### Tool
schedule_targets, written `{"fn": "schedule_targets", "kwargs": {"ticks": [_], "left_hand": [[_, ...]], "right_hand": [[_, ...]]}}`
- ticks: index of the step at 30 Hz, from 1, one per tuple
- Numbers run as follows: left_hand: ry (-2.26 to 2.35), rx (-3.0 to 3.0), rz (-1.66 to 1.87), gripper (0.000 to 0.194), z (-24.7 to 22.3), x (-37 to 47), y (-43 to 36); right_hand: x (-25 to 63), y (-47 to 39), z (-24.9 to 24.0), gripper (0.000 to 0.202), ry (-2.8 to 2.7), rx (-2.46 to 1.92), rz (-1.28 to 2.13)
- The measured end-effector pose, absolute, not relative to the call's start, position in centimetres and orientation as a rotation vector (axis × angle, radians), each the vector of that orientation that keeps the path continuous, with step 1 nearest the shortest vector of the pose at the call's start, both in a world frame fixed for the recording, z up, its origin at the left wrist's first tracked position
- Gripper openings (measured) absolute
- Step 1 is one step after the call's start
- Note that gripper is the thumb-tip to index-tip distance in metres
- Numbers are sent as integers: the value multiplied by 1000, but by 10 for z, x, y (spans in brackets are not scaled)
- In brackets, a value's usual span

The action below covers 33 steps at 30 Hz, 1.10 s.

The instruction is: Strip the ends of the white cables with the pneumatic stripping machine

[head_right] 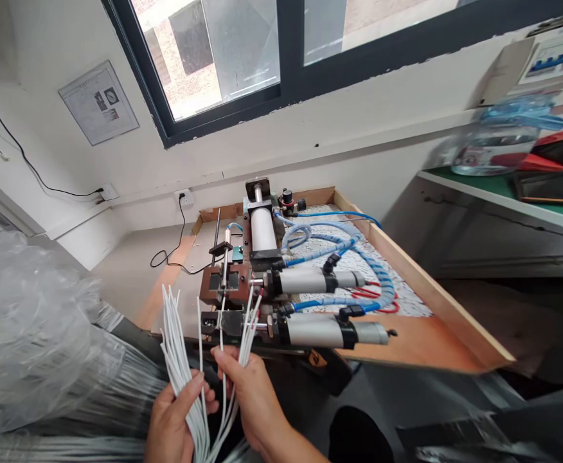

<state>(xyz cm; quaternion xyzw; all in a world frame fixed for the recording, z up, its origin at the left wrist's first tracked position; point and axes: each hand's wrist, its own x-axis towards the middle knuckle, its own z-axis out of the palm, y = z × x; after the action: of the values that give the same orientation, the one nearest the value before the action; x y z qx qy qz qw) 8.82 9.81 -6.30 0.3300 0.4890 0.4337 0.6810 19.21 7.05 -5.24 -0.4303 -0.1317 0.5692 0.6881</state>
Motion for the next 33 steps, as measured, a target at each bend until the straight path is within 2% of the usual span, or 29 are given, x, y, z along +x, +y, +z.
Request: {"fn": "schedule_targets", "kwargs": {"ticks": [5,10,13,25,33], "left_hand": [[1030,763,961,17,-63,88,97],[1068,725,995,19,-60,87,99],[1077,719,996,21,-58,88,101],[1099,761,1016,23,-58,89,103],[1102,826,955,21,-54,90,99]], "right_hand": [[186,71,-52,27,-393,-894,1400],[182,70,-57,25,-284,-1003,1112],[185,71,-60,25,-218,-991,1081],[192,82,-55,23,-42,-809,1231],[188,79,-49,28,-243,-829,1454]]}}
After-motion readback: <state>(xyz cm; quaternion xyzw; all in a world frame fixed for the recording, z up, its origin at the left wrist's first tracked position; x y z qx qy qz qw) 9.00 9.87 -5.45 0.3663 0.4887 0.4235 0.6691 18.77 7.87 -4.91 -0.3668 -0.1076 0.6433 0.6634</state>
